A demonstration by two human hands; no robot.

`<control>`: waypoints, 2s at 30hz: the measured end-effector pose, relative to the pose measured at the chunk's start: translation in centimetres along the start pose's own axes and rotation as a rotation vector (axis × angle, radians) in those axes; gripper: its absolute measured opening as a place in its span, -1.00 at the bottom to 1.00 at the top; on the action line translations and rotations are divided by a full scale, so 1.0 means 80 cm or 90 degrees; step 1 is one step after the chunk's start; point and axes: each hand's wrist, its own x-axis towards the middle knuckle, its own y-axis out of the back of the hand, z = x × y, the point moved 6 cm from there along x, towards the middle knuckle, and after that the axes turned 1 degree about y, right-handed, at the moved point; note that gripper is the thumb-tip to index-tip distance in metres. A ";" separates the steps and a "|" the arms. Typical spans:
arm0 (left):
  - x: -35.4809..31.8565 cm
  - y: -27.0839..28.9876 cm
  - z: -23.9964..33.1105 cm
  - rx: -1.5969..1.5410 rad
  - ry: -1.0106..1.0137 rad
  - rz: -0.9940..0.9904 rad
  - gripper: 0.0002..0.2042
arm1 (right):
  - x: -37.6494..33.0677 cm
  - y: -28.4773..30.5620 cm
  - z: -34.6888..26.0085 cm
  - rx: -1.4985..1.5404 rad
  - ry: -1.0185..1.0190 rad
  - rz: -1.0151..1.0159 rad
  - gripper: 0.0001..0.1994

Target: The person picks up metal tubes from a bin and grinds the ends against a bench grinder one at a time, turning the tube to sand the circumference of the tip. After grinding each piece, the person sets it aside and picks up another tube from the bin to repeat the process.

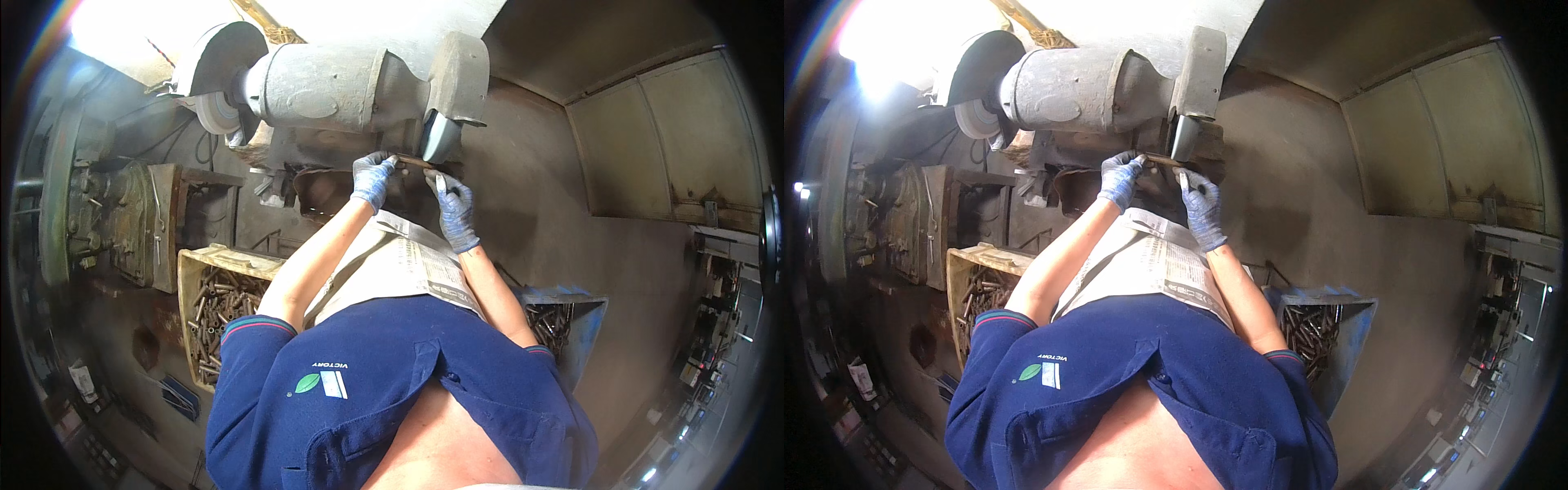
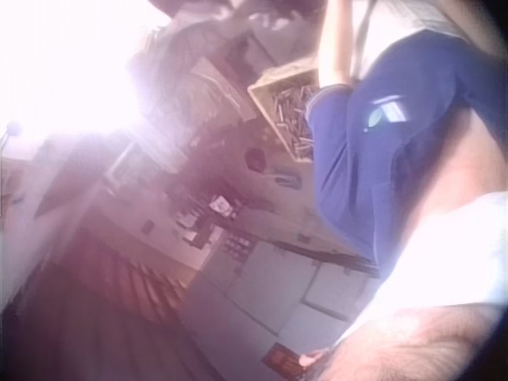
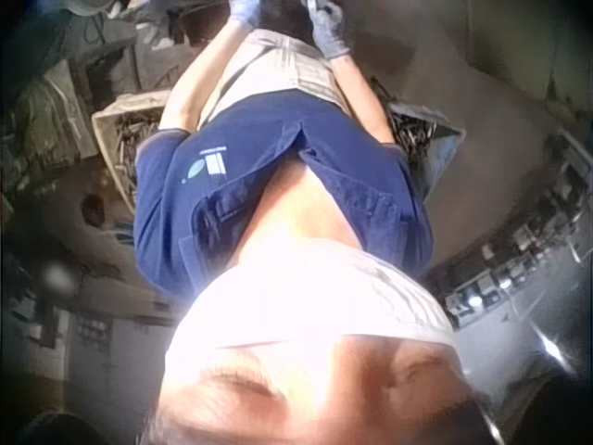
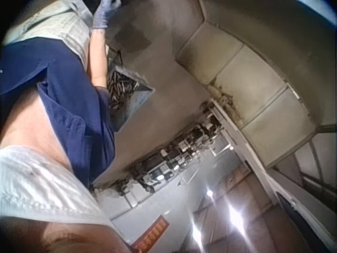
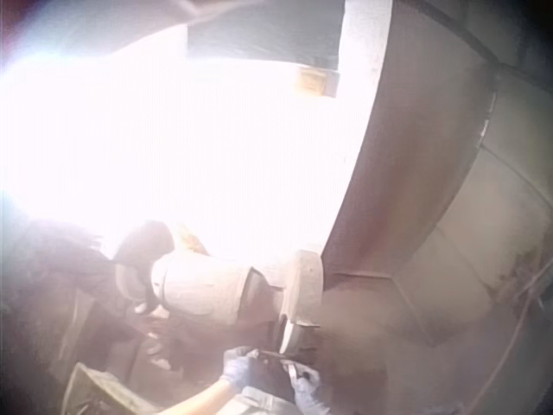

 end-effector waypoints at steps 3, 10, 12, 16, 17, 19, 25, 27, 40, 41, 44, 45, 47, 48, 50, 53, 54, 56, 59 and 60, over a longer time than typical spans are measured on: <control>0.012 0.014 -0.010 -0.019 -0.007 -0.004 -0.92 | 0.002 -0.012 0.001 0.017 0.014 -0.013 -0.76; -0.012 0.031 0.005 0.014 -0.089 -0.087 -0.88 | -0.019 -0.025 -0.047 -0.234 0.231 -0.043 -0.79; -0.031 0.040 0.010 0.029 -0.113 -0.135 -0.85 | -0.046 -0.031 -0.085 -0.346 0.331 -0.051 -0.76; -0.073 0.035 0.046 0.004 -0.126 -0.197 -0.85 | -0.078 -0.038 -0.136 -0.378 0.386 -0.068 -0.69; -0.083 0.030 0.055 -0.014 -0.109 -0.219 -0.85 | -0.083 -0.038 -0.144 -0.362 0.384 -0.071 -0.69; -0.098 0.024 0.070 -0.052 -0.079 -0.259 -0.83 | -0.090 -0.039 -0.159 -0.382 0.408 -0.073 -0.65; -0.108 0.012 0.088 -0.071 -0.074 -0.279 -0.82 | -0.098 -0.034 -0.181 -0.455 0.502 -0.079 -0.58; -0.104 0.007 0.087 -0.065 -0.052 -0.267 -0.81 | -0.096 -0.034 -0.182 -0.449 0.513 -0.085 -0.59; -0.068 -0.014 0.052 0.099 -0.131 -0.237 -0.89 | -0.067 0.010 -0.092 -0.208 0.257 -0.017 -0.73; -0.066 -0.015 0.049 0.098 -0.125 -0.236 -0.89 | -0.063 0.015 -0.084 -0.194 0.257 -0.014 -0.73; -0.054 -0.012 0.040 0.097 -0.117 -0.224 -0.88 | -0.058 0.016 -0.091 -0.249 0.273 -0.005 -0.73; -0.052 -0.013 0.039 0.062 -0.088 -0.236 -0.88 | -0.058 0.014 -0.097 -0.283 0.282 -0.004 -0.73; -0.049 -0.016 0.038 -0.008 -0.030 -0.259 -0.88 | -0.059 0.008 -0.107 -0.303 0.302 0.003 -0.73; -0.047 -0.012 0.038 0.037 -0.068 -0.231 -0.88 | -0.058 0.006 -0.110 -0.288 0.305 0.004 -0.73; -0.047 -0.011 0.036 0.126 -0.114 -0.206 -0.87 | -0.051 0.020 -0.084 -0.263 0.235 0.008 -0.74; -0.042 -0.010 0.034 0.147 -0.151 -0.193 -0.87 | -0.045 0.025 -0.076 -0.170 0.244 -0.005 -0.74; -0.039 -0.010 0.032 0.134 -0.160 -0.193 -0.87 | -0.043 0.026 -0.072 -0.176 0.246 -0.003 -0.75; -0.034 -0.010 0.022 0.098 -0.131 -0.193 -0.86 | -0.041 0.028 -0.066 -0.187 0.250 0.002 -0.75; -0.028 -0.012 0.014 0.037 -0.058 -0.197 -0.86 | -0.042 0.020 -0.086 -0.291 0.326 0.023 -0.74; -0.029 -0.016 0.013 0.015 -0.029 -0.200 -0.87 | -0.041 0.019 -0.090 -0.297 0.327 0.031 -0.73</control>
